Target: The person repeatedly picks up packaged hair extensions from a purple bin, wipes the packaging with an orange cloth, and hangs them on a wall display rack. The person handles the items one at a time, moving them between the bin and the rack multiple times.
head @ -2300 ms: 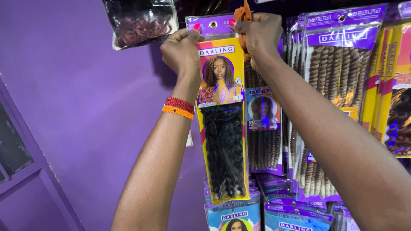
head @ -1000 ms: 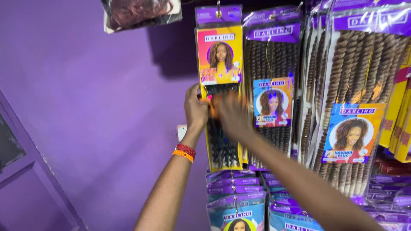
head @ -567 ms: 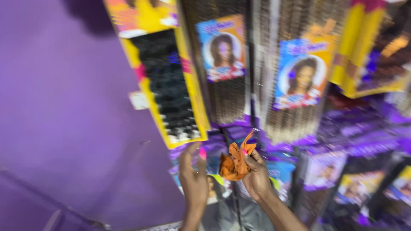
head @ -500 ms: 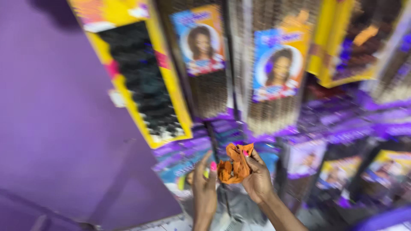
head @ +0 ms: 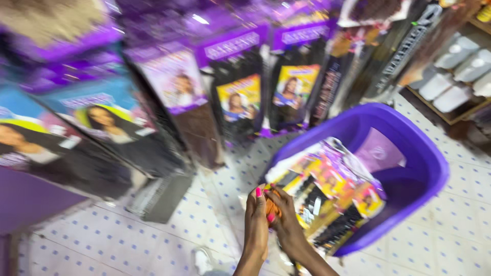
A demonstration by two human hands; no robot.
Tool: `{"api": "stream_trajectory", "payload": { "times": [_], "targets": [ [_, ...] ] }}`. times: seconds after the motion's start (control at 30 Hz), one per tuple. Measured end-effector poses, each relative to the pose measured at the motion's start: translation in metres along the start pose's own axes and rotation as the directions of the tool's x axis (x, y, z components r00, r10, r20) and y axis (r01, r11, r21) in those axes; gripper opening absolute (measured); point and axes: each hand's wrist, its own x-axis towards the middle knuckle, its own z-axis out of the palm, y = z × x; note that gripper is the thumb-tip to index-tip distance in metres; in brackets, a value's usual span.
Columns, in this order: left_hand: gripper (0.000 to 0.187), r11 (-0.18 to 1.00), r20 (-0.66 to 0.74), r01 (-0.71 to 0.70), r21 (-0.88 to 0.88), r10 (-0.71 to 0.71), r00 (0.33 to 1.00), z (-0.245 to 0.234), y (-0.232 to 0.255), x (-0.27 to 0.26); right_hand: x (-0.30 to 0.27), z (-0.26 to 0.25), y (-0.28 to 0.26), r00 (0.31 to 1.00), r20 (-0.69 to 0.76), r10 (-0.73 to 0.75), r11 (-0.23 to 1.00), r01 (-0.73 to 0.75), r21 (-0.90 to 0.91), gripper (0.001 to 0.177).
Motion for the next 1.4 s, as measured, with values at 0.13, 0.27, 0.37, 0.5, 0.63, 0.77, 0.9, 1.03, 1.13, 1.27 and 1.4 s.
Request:
{"api": "stream_trajectory", "payload": {
  "times": [0.13, 0.27, 0.37, 0.5, 0.63, 0.77, 0.9, 1.03, 1.13, 1.27, 1.4],
  "targets": [
    [0.048, 0.943, -0.031, 0.058, 0.329, -0.051, 0.998, 0.058, -0.122, 0.009, -0.089, -0.076, 0.089, 0.98, 0.051, 0.192, 0.978, -0.187, -0.098, 0.061],
    [0.042, 0.658, -0.037, -0.141, 0.74, 0.249, 0.968, 0.068, -0.262, 0.041, -0.172, -0.124, 0.196, 0.803, -0.005, 0.596, 0.792, -0.586, 0.17, 0.048],
    [0.038, 0.48, 0.066, -0.155, 0.864, 0.198, 0.978, 0.052, -0.355, 0.084, -0.219, -0.148, 0.266, 0.654, -0.036, 0.755, 0.611, -0.683, 0.4, 0.048],
    [0.044, 0.233, 0.225, -0.253, 0.939, 0.141, 0.964, 0.035, -0.448, 0.139, -0.263, -0.172, 0.334, 0.478, -0.094, 0.873, 0.469, -0.771, 0.431, 0.041],
    [0.05, 0.133, 0.281, -0.289, 0.948, 0.074, 0.957, 0.054, -0.476, 0.165, -0.267, -0.191, 0.378, 0.474, -0.146, 0.868, 0.478, -0.721, 0.502, 0.041],
    [0.053, 0.042, 0.183, -0.184, 0.982, 0.016, 0.983, 0.089, -0.46, 0.158, -0.26, -0.195, 0.4, 0.475, -0.166, 0.864, 0.466, -0.631, 0.62, 0.042],
    [0.074, 0.002, 0.12, -0.12, 0.993, 0.098, 0.988, 0.11, -0.43, 0.161, -0.246, -0.196, 0.411, 0.442, -0.18, 0.879, 0.442, -0.613, 0.655, 0.039],
    [0.06, 0.061, 0.143, -0.143, 0.988, 0.014, 0.99, 0.109, -0.432, 0.161, -0.243, -0.2, 0.412, 0.454, -0.173, 0.874, 0.437, -0.581, 0.687, 0.039],
    [0.062, 0.013, 0.303, -0.306, 0.952, 0.088, 0.949, 0.102, -0.451, 0.153, -0.245, -0.198, 0.406, 0.453, -0.184, 0.873, 0.444, -0.578, 0.685, 0.039],
    [0.074, -0.022, 0.359, -0.362, 0.932, 0.204, 0.911, 0.105, -0.471, 0.145, -0.244, -0.199, 0.405, 0.423, -0.181, 0.888, 0.416, -0.571, 0.708, 0.039],
    [0.076, -0.067, 0.346, -0.341, 0.938, 0.278, 0.896, 0.116, -0.47, 0.13, -0.248, -0.197, 0.412, 0.417, -0.202, 0.886, 0.415, -0.522, 0.745, 0.039]
  ]
}}
